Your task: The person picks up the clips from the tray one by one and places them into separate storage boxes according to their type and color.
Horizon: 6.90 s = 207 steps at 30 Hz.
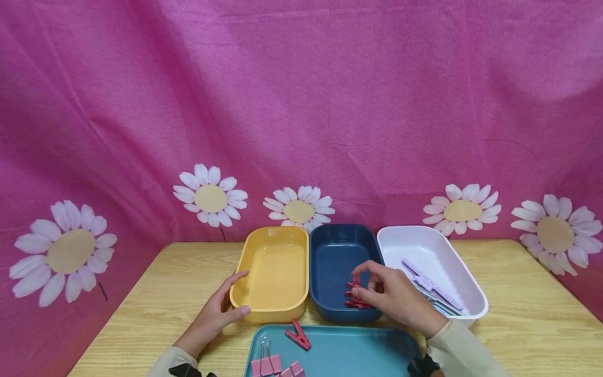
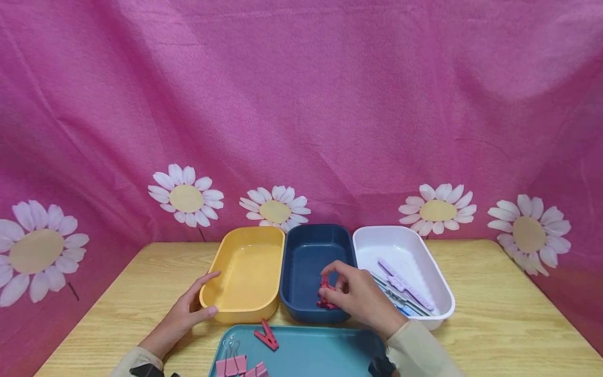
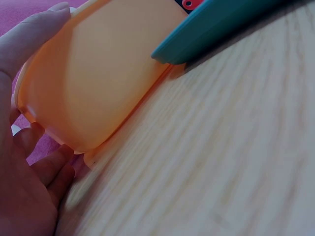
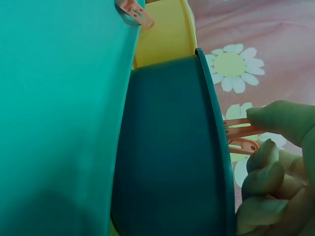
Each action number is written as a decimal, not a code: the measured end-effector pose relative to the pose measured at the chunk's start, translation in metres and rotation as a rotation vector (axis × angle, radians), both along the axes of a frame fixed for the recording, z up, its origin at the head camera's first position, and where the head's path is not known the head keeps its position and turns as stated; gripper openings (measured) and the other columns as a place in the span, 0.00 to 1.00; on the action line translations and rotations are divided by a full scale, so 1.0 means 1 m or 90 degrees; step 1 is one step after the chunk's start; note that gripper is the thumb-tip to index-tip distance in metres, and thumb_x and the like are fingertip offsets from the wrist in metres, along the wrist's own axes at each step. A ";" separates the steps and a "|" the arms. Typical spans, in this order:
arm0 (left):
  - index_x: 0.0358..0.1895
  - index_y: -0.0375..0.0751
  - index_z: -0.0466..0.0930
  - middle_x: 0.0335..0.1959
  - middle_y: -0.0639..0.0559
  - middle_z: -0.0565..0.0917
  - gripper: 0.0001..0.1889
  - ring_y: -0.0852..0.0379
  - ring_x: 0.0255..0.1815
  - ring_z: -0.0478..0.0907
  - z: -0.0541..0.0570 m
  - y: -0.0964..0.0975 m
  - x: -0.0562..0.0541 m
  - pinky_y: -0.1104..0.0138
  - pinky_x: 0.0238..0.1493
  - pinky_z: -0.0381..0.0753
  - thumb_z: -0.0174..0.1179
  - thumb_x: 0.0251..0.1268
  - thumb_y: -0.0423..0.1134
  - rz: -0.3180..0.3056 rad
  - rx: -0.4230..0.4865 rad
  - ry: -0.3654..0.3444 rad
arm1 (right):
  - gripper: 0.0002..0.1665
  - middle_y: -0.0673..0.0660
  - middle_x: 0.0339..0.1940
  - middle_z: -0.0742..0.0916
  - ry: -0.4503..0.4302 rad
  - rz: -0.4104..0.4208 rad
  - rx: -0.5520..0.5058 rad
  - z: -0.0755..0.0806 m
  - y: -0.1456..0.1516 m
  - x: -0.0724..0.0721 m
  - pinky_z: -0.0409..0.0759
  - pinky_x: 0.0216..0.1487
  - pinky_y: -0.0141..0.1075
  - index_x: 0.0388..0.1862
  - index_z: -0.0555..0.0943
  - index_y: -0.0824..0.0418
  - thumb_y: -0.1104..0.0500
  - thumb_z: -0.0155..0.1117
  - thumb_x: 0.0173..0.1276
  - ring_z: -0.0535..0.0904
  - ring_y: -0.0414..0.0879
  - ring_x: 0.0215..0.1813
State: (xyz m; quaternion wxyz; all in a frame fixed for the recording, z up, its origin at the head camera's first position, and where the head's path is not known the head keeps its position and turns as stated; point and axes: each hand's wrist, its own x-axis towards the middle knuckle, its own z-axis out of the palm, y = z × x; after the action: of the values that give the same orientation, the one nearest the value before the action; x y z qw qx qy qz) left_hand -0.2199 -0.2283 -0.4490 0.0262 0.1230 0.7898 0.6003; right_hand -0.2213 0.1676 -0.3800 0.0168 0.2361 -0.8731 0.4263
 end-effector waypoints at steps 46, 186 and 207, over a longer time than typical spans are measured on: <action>0.71 0.61 0.62 0.78 0.43 0.45 0.36 0.44 0.77 0.46 0.001 0.000 0.000 0.49 0.73 0.42 0.67 0.60 0.40 0.014 0.001 -0.008 | 0.18 0.51 0.20 0.79 -0.066 -0.021 -0.017 -0.010 -0.015 -0.019 0.69 0.19 0.31 0.49 0.84 0.54 0.47 0.67 0.64 0.74 0.45 0.24; 0.71 0.64 0.61 0.77 0.47 0.49 0.37 0.49 0.72 0.58 0.002 0.001 0.000 0.80 0.61 0.58 0.67 0.59 0.40 0.006 0.011 -0.019 | 0.16 0.42 0.23 0.80 -0.053 0.226 0.018 -0.008 -0.060 0.028 0.73 0.25 0.27 0.50 0.82 0.52 0.46 0.61 0.69 0.72 0.33 0.25; 0.70 0.65 0.62 0.78 0.47 0.49 0.36 0.46 0.75 0.54 0.002 0.001 -0.001 0.49 0.73 0.47 0.68 0.59 0.44 0.025 -0.007 -0.022 | 0.16 0.42 0.23 0.80 -0.119 0.280 0.003 -0.022 -0.068 0.032 0.74 0.25 0.26 0.49 0.81 0.54 0.49 0.65 0.67 0.72 0.32 0.23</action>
State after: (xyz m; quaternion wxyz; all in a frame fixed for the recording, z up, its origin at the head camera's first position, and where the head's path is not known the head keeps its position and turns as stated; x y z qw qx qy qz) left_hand -0.2208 -0.2272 -0.4469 0.0291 0.0971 0.7946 0.5987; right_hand -0.1894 0.0997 -0.4017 -0.1578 0.3802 -0.7992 0.4380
